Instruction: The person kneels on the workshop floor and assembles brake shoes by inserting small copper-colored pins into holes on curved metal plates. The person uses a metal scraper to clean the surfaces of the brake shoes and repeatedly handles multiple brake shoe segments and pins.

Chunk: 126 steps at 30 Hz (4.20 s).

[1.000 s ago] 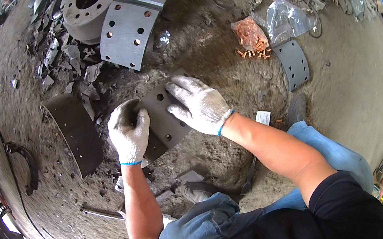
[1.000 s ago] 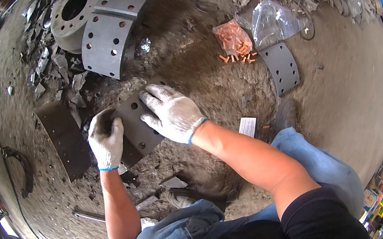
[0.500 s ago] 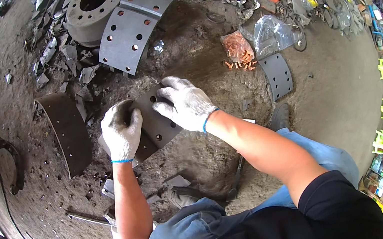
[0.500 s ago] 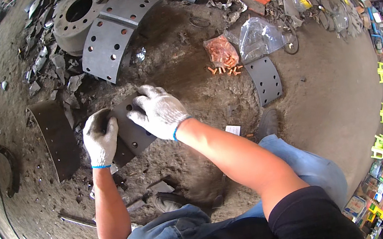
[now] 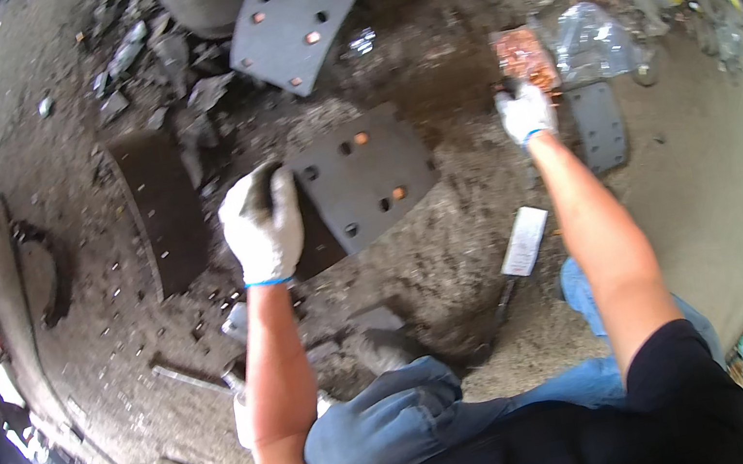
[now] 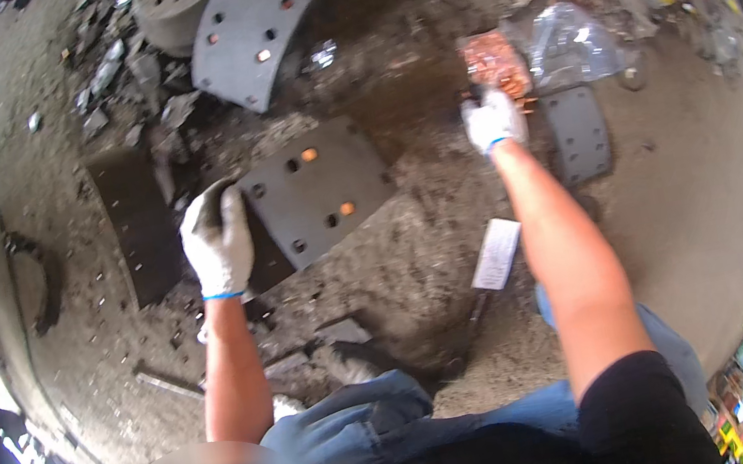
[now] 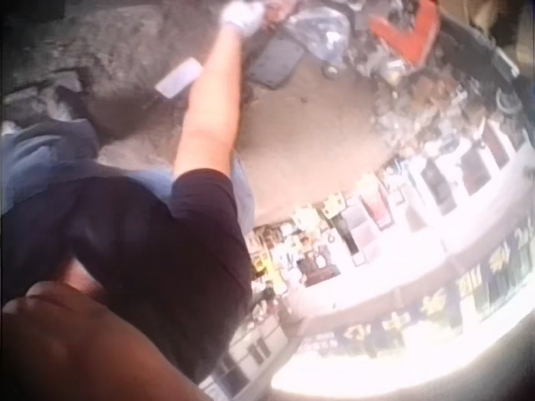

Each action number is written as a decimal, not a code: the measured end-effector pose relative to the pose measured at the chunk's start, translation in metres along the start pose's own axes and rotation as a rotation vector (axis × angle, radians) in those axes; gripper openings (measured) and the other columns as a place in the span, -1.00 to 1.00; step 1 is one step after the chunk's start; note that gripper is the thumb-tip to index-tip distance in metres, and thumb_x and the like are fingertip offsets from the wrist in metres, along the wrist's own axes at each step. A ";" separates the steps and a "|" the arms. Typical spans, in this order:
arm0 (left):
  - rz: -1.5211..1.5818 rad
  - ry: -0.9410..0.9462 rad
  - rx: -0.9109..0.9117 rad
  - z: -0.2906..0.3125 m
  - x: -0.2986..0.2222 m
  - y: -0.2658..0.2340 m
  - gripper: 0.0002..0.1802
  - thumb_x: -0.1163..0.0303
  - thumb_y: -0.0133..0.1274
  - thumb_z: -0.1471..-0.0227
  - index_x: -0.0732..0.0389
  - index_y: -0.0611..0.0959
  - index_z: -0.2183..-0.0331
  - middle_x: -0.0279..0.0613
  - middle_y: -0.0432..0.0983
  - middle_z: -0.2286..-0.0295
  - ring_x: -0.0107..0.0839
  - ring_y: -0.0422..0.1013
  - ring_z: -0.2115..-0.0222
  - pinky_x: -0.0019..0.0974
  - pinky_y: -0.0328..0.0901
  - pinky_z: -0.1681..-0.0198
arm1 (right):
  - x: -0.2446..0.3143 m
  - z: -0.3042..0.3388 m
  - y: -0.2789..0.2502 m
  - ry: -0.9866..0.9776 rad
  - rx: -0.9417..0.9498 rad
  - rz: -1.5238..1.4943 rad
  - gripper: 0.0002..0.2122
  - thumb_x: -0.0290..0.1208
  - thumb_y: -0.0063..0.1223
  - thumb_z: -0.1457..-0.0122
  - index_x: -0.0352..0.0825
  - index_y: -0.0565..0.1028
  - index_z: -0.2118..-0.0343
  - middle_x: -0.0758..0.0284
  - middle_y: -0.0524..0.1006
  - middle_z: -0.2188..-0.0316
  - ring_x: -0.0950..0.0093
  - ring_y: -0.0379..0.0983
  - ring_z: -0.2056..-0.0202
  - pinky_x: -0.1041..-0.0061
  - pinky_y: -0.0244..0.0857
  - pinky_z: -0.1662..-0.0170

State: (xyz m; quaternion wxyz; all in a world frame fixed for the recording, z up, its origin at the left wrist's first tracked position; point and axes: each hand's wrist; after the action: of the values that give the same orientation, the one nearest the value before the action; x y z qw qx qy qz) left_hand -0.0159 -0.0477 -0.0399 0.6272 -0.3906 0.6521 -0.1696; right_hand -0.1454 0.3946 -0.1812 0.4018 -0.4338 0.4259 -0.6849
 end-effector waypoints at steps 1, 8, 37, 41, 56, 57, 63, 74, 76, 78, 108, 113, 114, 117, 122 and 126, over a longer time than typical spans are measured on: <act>0.012 0.015 -0.035 -0.001 -0.002 0.004 -0.82 0.35 0.25 -0.16 0.26 0.79 0.27 0.05 0.71 0.38 0.01 0.63 0.34 -0.09 0.48 0.18 | -0.009 -0.003 0.001 -0.054 0.018 -0.002 -0.58 -0.09 0.16 -0.29 -0.25 0.61 -0.10 0.03 0.69 0.08 0.02 0.66 0.05 0.11 0.51 0.00; -0.012 -0.015 0.006 0.001 0.002 -0.006 -0.79 0.38 0.20 -0.21 0.29 0.78 0.19 0.03 0.71 0.31 -0.09 0.63 0.25 -0.17 0.47 0.09 | 0.081 0.049 -0.046 -0.408 0.053 -0.434 -0.80 -0.35 0.27 -0.26 -0.35 0.62 0.14 0.21 0.67 0.29 0.34 0.62 0.30 0.31 0.51 0.16; -0.002 -0.054 0.126 -0.001 0.000 -0.024 -0.66 0.30 0.14 -0.25 0.24 0.78 0.04 0.05 0.74 0.14 -0.05 0.65 0.09 -0.11 0.48 -0.03 | 0.285 0.136 -0.084 -0.764 0.506 -0.410 -0.63 -0.16 0.26 -0.22 -0.32 0.63 0.05 0.02 0.69 0.11 0.07 0.64 0.02 0.12 0.49 -0.05; -0.018 -0.025 0.135 -0.005 0.002 -0.004 -0.63 0.12 0.23 -0.22 0.18 0.79 0.09 0.01 0.71 0.18 0.00 0.60 0.12 -0.03 0.44 -0.03 | 0.279 0.127 -0.091 -0.656 0.549 -0.322 -0.63 -0.15 0.29 -0.15 -0.29 0.68 0.08 -0.01 0.68 0.09 0.04 0.61 -0.03 0.12 0.47 -0.11; 0.031 -0.226 0.543 -0.041 -0.030 -0.027 -0.47 0.08 0.32 -0.12 0.34 0.72 0.07 0.03 0.73 0.28 -0.31 0.63 0.27 -0.23 0.47 0.10 | 0.074 0.060 -0.048 -0.270 0.021 -0.185 -0.65 -0.16 0.19 -0.25 -0.23 0.64 -0.01 0.08 0.69 0.08 0.11 0.65 0.05 0.15 0.53 -0.06; -0.032 -0.208 0.569 -0.045 -0.027 -0.020 -0.46 0.03 0.29 -0.13 0.34 0.73 0.09 0.03 0.72 0.29 -0.33 0.61 0.29 -0.21 0.47 0.11 | 0.044 0.047 -0.038 -0.322 -0.062 0.000 -0.62 -0.17 0.13 -0.28 -0.24 0.60 -0.08 0.08 0.63 -0.04 0.12 0.59 -0.06 0.18 0.47 -0.16; -0.014 -0.225 0.620 -0.051 -0.022 -0.017 -0.22 -0.13 0.24 -0.09 0.48 0.70 0.01 0.29 0.69 0.11 0.06 0.63 0.03 -0.11 0.44 -0.09 | -0.011 0.009 -0.023 -0.483 0.039 0.401 -0.62 -0.27 -0.01 -0.38 -0.33 0.55 -0.15 0.05 0.62 -0.10 0.09 0.55 -0.13 0.16 0.42 -0.22; 0.056 -0.254 0.751 -0.054 -0.029 -0.033 -0.28 0.00 0.28 -0.16 0.44 0.65 -0.10 0.14 0.71 0.07 -0.20 0.61 0.04 -0.20 0.43 -0.11 | 0.172 0.142 -0.117 -0.476 1.002 -0.894 -0.81 -0.49 0.13 -0.35 -0.44 0.65 0.08 0.31 0.72 0.21 0.62 0.60 0.29 0.56 0.53 0.20; 0.056 -0.233 0.729 -0.055 -0.032 -0.029 -0.27 0.00 0.28 -0.16 0.43 0.64 -0.12 0.17 0.69 0.04 -0.18 0.60 0.01 -0.20 0.42 -0.12 | 0.187 0.160 -0.108 -0.511 1.077 -0.845 -0.81 -0.50 0.11 -0.35 -0.43 0.65 0.06 0.26 0.72 0.22 0.56 0.62 0.26 0.49 0.53 0.16; 0.017 -0.209 0.682 -0.054 -0.024 -0.025 -0.25 -0.03 0.27 -0.17 0.43 0.63 -0.14 0.20 0.67 0.00 -0.15 0.59 -0.03 -0.19 0.41 -0.15 | 0.203 0.167 -0.104 -0.583 1.052 -0.682 -0.78 -0.46 0.12 -0.33 -0.42 0.64 0.05 0.18 0.71 0.23 0.42 0.65 0.24 0.39 0.52 0.12; -0.129 -0.245 0.716 -0.057 -0.026 -0.016 -0.23 -0.34 0.08 -0.06 0.11 0.80 0.01 0.00 0.71 0.04 0.01 0.57 -0.07 0.17 0.28 -0.21 | -0.045 -0.014 -0.035 -0.701 0.541 0.076 -0.48 -0.48 0.28 -0.22 -0.55 0.42 -0.22 0.07 0.58 -0.05 0.27 0.52 -0.07 0.35 0.34 -0.24; -0.140 -0.269 0.682 -0.055 -0.024 -0.015 -0.17 -0.42 0.12 -0.03 0.14 0.81 0.05 -0.03 0.72 0.07 0.03 0.60 -0.02 0.20 0.31 -0.18 | -0.164 -0.120 -0.045 -0.376 0.551 -0.027 -0.38 -0.16 0.10 -0.44 -0.54 0.29 -0.37 0.00 0.41 -0.35 0.21 0.34 -0.34 0.33 0.11 -0.42; -0.157 -0.284 0.676 -0.051 -0.024 -0.015 -0.17 -0.42 0.13 -0.02 0.15 0.82 0.06 -0.03 0.73 0.08 0.03 0.60 -0.01 0.20 0.31 -0.17 | -0.166 -0.117 -0.034 -0.412 0.426 0.050 -0.38 -0.14 0.08 -0.45 -0.52 0.29 -0.38 0.00 0.40 -0.36 0.19 0.33 -0.35 0.31 0.11 -0.42; -0.199 -0.280 0.639 -0.045 -0.033 -0.017 -0.16 -0.43 0.15 0.01 0.15 0.82 0.08 -0.02 0.74 0.12 0.03 0.62 0.03 0.19 0.34 -0.13 | -0.177 -0.111 -0.016 -0.458 0.138 0.262 -0.38 -0.09 0.04 -0.46 -0.48 0.31 -0.38 -0.01 0.38 -0.38 0.12 0.31 -0.36 0.28 0.12 -0.41; -0.185 -0.318 0.627 -0.026 -0.018 -0.022 -0.14 -0.48 0.18 0.05 0.12 0.83 0.09 -0.01 0.73 0.12 0.01 0.62 0.04 0.04 0.44 -0.07 | -0.165 -0.087 0.009 -0.493 0.185 0.478 -0.41 -0.05 -0.01 -0.47 -0.41 0.37 -0.36 -0.03 0.41 -0.34 0.05 0.33 -0.33 0.27 0.16 -0.39; -0.124 -0.313 0.726 -0.052 -0.009 -0.013 -0.13 -0.49 0.19 0.04 0.10 0.82 0.05 -0.02 0.72 0.07 0.00 0.60 0.00 -0.04 0.45 -0.10 | -0.195 -0.108 0.010 -0.478 0.179 0.407 -0.42 -0.06 0.00 -0.45 -0.41 0.37 -0.35 -0.04 0.41 -0.33 0.04 0.33 -0.32 0.23 0.18 -0.38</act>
State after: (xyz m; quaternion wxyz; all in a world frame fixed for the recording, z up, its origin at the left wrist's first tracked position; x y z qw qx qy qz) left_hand -0.0621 -0.0636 -0.0163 0.8047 -0.2034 0.4216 -0.3651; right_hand -0.1857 0.5963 -0.2674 0.6557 -0.4512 0.3355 -0.5039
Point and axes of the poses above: each hand's wrist, its own z-axis away from the middle knuckle, its own y-axis out of the palm, x = y × z
